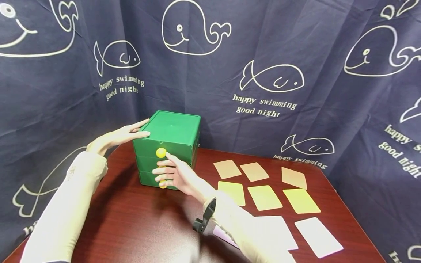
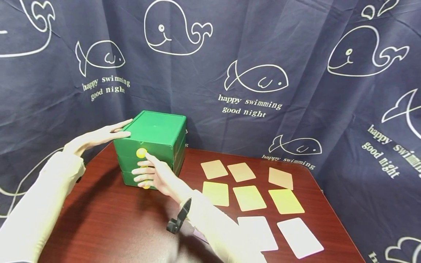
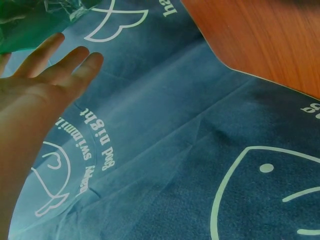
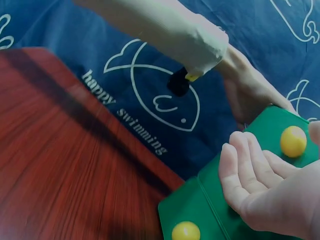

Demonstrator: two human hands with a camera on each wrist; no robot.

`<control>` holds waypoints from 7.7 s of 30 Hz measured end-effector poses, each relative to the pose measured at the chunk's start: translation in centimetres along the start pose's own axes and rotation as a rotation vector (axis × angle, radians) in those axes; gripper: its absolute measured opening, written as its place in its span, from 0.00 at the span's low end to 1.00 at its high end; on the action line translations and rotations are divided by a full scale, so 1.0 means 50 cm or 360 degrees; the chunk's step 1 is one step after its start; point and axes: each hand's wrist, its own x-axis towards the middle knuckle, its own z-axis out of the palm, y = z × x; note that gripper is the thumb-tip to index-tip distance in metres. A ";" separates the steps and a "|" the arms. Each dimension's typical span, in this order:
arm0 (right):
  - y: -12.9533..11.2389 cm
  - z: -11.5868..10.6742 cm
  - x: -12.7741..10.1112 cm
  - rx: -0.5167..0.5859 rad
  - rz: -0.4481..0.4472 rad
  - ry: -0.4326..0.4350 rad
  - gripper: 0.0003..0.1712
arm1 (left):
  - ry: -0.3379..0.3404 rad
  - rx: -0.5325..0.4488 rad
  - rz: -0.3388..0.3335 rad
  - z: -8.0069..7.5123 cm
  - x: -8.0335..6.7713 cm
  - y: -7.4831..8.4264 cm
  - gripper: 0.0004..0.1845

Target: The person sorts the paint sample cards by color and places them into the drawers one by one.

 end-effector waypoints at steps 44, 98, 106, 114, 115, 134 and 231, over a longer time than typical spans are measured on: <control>0.017 0.094 0.036 -0.0245 -0.0490 0.0755 0.28 | -0.0049 0.0017 -0.0034 -0.008 0.000 0.008 0.39; 0.083 0.185 -0.134 -0.0134 -0.0380 0.0397 0.24 | -0.0051 -0.0015 -0.0003 -0.007 0.004 -0.002 0.38; 0.088 0.189 -0.148 -0.0147 -0.0359 0.0386 0.23 | -0.0057 -0.0019 0.0010 -0.007 0.004 -0.002 0.38; 0.099 0.190 -0.155 -0.0158 -0.0351 0.0343 0.23 | -0.0068 -0.0013 0.0002 -0.005 0.006 -0.002 0.38; 0.100 0.189 -0.156 -0.0162 -0.0350 0.0337 0.24 | -0.0064 -0.0007 -0.0005 -0.005 0.006 -0.003 0.38; 0.111 0.094 -0.219 -0.0805 -0.0416 0.0199 0.15 | -0.0059 -0.0016 -0.0022 -0.008 0.004 -0.002 0.38; -0.130 0.023 -0.098 -0.2508 -0.0738 0.0141 0.40 | -0.0097 0.0051 -0.0089 -0.016 0.003 0.010 0.40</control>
